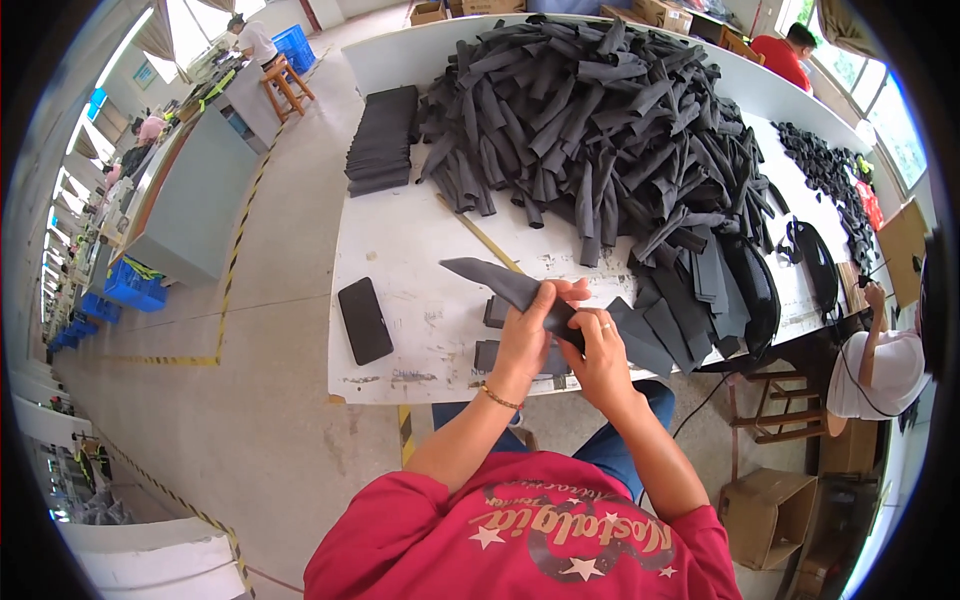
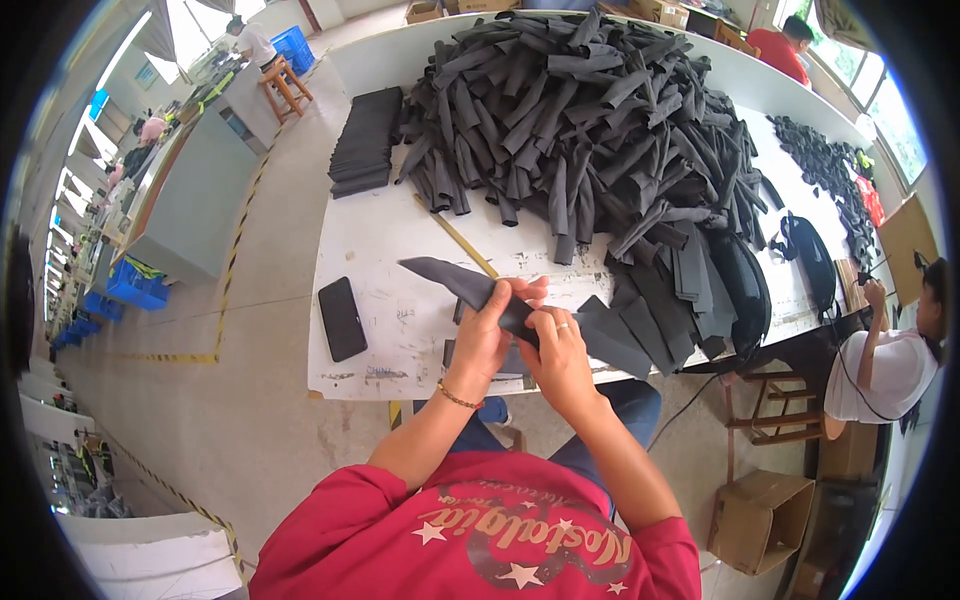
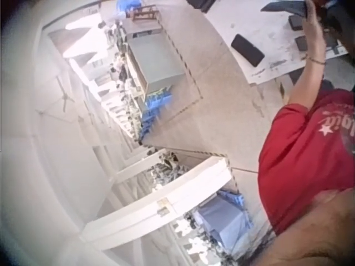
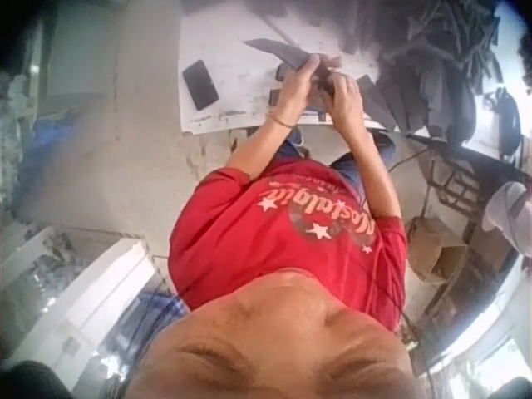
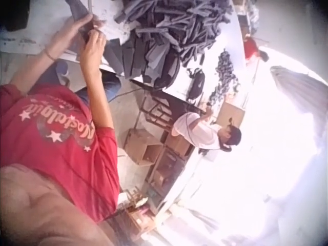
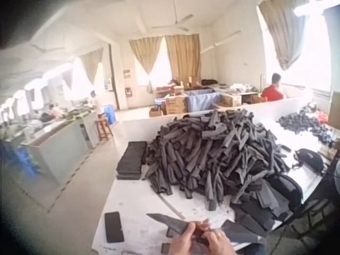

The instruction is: Inspecting and handling grey foam parts at a manufacturing workbench.

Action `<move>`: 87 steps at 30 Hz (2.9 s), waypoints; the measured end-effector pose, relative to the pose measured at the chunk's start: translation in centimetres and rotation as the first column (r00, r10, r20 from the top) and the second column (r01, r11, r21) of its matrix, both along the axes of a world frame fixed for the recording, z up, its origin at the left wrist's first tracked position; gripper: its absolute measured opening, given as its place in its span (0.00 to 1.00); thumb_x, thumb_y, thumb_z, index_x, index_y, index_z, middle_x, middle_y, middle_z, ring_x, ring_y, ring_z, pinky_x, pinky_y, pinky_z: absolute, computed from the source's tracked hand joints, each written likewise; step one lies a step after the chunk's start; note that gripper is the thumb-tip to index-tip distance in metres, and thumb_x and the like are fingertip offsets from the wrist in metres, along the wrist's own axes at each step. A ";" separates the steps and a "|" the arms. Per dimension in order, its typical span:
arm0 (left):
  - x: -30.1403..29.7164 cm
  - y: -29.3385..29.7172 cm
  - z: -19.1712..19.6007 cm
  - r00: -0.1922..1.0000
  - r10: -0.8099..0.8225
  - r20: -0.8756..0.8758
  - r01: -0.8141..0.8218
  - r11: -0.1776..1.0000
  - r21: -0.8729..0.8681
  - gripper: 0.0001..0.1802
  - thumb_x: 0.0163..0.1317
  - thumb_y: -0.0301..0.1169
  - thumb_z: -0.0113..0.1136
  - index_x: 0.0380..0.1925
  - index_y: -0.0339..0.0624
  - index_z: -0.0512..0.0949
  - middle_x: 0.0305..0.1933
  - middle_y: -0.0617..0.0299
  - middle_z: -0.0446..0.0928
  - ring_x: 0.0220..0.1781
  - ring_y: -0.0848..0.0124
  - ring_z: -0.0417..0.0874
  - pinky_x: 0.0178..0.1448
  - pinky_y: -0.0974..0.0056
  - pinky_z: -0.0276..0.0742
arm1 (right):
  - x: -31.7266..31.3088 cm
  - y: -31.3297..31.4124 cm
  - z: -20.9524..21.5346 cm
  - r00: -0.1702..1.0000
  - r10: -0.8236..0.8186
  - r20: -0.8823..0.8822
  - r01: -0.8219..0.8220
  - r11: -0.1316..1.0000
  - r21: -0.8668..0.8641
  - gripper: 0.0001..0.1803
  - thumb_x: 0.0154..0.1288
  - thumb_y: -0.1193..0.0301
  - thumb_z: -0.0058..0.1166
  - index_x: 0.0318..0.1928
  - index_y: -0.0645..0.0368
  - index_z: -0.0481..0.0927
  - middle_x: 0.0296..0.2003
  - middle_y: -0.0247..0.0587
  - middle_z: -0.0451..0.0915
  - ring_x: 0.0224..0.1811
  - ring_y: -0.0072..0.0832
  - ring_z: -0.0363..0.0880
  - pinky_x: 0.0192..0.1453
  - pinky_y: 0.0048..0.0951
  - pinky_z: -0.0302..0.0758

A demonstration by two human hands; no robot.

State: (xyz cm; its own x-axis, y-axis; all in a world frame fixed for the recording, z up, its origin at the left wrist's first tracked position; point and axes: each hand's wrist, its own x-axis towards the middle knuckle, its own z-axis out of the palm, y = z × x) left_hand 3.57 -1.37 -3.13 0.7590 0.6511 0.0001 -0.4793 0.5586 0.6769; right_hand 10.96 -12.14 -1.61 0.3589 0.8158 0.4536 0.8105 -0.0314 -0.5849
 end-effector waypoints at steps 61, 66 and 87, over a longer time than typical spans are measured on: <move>-0.5 0.1 1.4 0.962 0.088 0.258 -0.081 0.996 -0.039 0.18 0.72 0.39 0.49 0.53 0.38 0.74 0.50 0.51 0.81 0.65 0.54 0.72 0.73 0.51 0.62 | -1.5 1.6 2.7 0.533 -0.075 -0.843 0.201 0.979 0.040 0.06 0.66 0.73 0.58 0.36 0.64 0.79 0.27 0.28 0.75 0.30 0.20 0.73 0.37 0.20 0.71; -1.9 1.5 1.3 0.943 0.271 0.191 -0.232 0.951 -0.205 0.16 0.71 0.36 0.52 0.52 0.38 0.74 0.48 0.54 0.81 0.56 0.58 0.79 0.67 0.51 0.72 | -0.7 0.8 2.9 0.911 -0.067 -0.408 0.191 0.943 0.273 0.04 0.57 0.81 0.63 0.30 0.64 0.80 0.25 0.37 0.75 0.28 0.25 0.73 0.34 0.25 0.69; -7.8 0.4 -3.0 0.694 0.442 -0.569 -0.390 0.894 0.219 0.13 0.65 0.33 0.61 0.41 0.32 0.80 0.40 0.60 0.81 0.38 0.72 0.80 0.44 0.69 0.73 | -0.1 -2.3 -3.0 0.375 -0.153 -0.914 0.035 0.988 -0.151 0.14 0.59 0.77 0.63 0.39 0.63 0.69 0.21 0.37 0.77 0.18 0.20 0.73 0.21 0.21 0.68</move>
